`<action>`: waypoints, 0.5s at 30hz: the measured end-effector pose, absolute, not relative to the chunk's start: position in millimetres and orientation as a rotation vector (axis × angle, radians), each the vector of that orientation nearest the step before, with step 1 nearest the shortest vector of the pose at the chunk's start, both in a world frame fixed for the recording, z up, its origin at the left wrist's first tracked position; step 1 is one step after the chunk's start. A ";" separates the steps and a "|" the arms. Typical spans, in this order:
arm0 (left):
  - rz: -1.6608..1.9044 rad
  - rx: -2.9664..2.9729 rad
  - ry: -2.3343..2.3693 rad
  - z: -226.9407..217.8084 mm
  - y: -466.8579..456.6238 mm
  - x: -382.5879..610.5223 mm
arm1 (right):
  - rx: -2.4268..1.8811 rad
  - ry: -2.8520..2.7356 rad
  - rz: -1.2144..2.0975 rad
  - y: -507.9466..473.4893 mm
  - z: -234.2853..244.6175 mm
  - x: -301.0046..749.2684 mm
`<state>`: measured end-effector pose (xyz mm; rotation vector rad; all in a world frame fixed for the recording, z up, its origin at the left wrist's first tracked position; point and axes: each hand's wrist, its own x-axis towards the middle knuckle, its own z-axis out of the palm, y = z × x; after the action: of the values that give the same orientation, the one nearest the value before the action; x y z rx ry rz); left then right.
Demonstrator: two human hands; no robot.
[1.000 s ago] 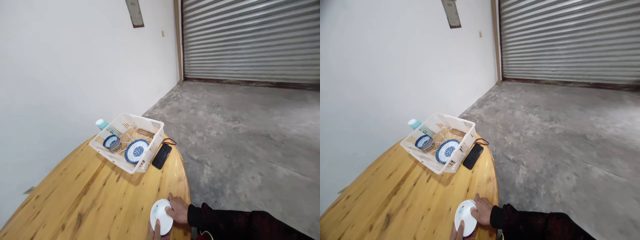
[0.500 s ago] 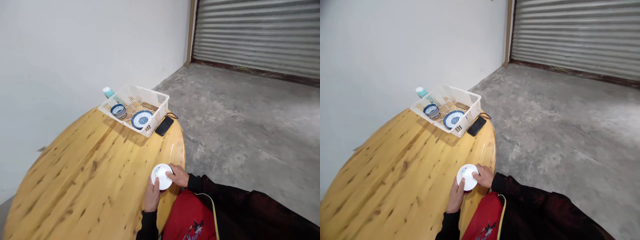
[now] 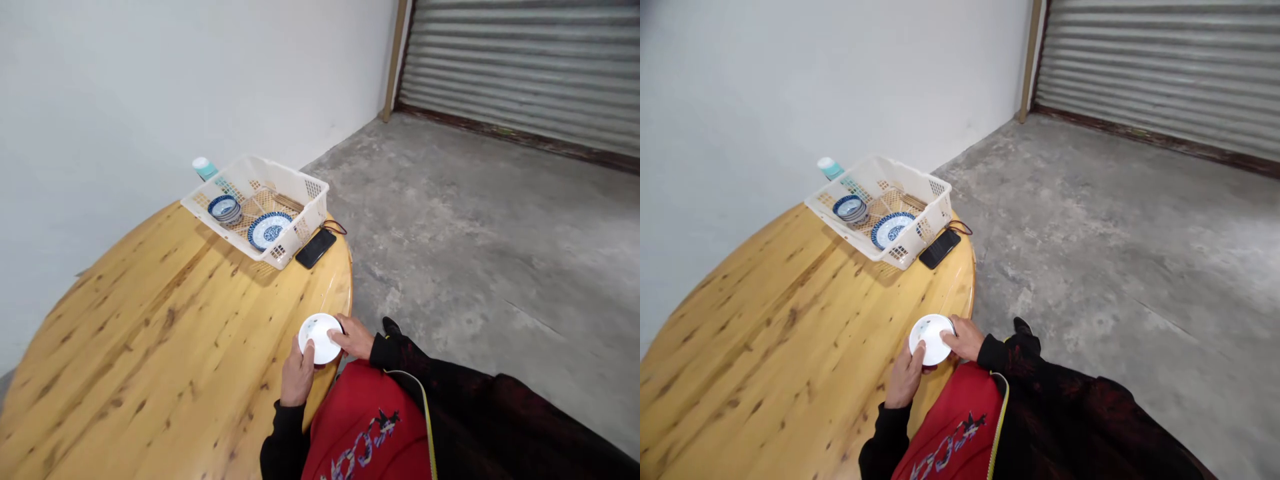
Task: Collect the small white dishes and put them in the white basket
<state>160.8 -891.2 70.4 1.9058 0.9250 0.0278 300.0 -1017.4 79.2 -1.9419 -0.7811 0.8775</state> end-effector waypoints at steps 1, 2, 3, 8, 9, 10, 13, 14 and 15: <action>-0.002 1.877 0.919 70.6 -899.8 176.6 | -1.933 -0.773 0.876 -1026.5 79.7 315.2; -0.014 1.867 0.916 71.1 -909.6 194.2 | -1.927 -0.763 0.880 -1036.7 80.0 331.9; -0.006 1.869 0.914 72.1 -920.4 213.2 | -1.917 -0.748 0.889 -1047.6 80.3 349.6; 0.128 1.830 0.883 85.7 -979.5 314.2 | -1.847 -0.690 0.912 -1105.2 81.1 442.5; 0.156 1.825 0.875 89.3 -990.2 332.4 | -1.850 -0.688 0.905 -1115.5 81.1 459.6; 0.173 1.822 0.871 92.9 -999.9 349.0 | -1.859 -0.690 0.899 -1124.7 80.8 475.5; 0.132 1.786 0.880 102.4 -1021.6 385.9 | -1.889 -0.727 0.892 -1143.0 79.0 514.5; 0.107 1.770 0.895 105.0 -1026.0 393.8 | -1.889 -0.755 0.894 -1145.4 78.3 524.3; 0.096 1.757 0.914 107.3 -1028.8 399.9 | -1.882 -0.785 0.900 -1145.9 77.8 532.4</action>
<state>399.9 -1028.8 107.3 1.7572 0.9142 0.0960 532.4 -1145.9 77.8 -1.8821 -0.7847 0.9001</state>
